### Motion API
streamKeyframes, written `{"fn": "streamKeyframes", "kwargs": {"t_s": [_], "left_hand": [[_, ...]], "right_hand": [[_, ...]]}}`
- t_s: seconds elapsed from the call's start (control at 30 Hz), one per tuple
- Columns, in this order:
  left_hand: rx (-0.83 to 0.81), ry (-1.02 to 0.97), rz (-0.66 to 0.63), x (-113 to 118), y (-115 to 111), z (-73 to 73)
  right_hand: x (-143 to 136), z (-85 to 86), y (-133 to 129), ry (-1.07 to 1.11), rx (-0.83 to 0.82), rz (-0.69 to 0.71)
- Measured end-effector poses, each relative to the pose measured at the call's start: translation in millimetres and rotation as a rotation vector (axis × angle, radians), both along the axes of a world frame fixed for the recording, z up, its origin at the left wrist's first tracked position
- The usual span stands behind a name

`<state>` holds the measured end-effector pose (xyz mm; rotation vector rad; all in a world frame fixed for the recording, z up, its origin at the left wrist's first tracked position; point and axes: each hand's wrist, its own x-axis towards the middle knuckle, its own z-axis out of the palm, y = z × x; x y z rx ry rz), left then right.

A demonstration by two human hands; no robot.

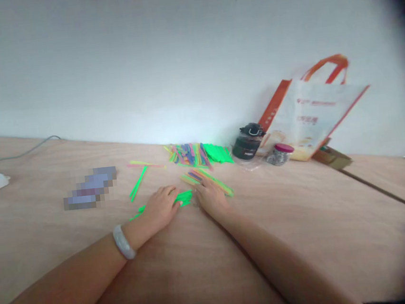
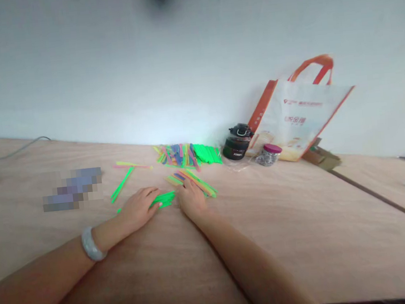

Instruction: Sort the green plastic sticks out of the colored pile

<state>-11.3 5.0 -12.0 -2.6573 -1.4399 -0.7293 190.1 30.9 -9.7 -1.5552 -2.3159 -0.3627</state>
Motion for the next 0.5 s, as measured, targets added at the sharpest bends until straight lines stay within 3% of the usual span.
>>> {"fn": "streamKeyframes", "kwargs": {"t_s": [0.23,0.37,0.5], "left_hand": [[0.011,0.114,0.46,-52.5,33.9,6.1],[-0.05,0.198,0.521,-72.5,43.0,5.5],[-0.091,0.214,0.527,-74.9,44.5,7.5]], "right_hand": [[0.4,-3.6,-8.7,0.022,-0.064,0.026],[2.8,-5.0,-8.3,0.018,-0.074,0.005],[5.0,-4.8,-9.4,0.05,-0.06,0.02]]}}
